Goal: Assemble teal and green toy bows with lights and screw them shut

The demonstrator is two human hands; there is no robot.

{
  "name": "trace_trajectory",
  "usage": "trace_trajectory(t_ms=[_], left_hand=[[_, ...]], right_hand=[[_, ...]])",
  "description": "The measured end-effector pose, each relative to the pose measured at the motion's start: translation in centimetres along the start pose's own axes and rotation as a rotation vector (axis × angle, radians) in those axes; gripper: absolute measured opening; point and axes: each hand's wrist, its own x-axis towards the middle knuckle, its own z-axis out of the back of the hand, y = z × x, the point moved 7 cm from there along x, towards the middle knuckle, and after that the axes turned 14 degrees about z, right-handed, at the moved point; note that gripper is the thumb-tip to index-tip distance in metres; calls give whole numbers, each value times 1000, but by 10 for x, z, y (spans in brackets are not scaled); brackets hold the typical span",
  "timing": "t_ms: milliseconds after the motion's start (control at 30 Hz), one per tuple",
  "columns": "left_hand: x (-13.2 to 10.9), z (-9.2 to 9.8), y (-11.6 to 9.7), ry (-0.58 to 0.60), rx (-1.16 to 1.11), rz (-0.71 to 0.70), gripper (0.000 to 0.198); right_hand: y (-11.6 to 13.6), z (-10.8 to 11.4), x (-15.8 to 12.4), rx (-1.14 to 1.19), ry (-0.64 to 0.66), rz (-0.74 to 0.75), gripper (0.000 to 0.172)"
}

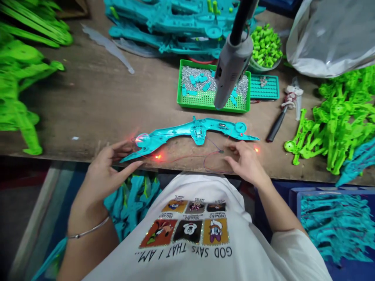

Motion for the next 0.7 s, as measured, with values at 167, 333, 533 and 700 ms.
trace_trajectory(t_ms=[167,333,533,700], left_hand=[[-24,10,-36,-347,-26,-5,47],[-45,-60,-116,-121,-79,-334,4],[-56,-114,-150,105,-107,-535,7],[-56,-112,-136,115,-135,-466,5]], right_hand=[[1,-28,3,205,-243,-31,13],[9,-21,0,361,-389,42,3],[-3,-16,-4,475,-509,-56,20],[-7,-7,-2,397,-493,-67,20]])
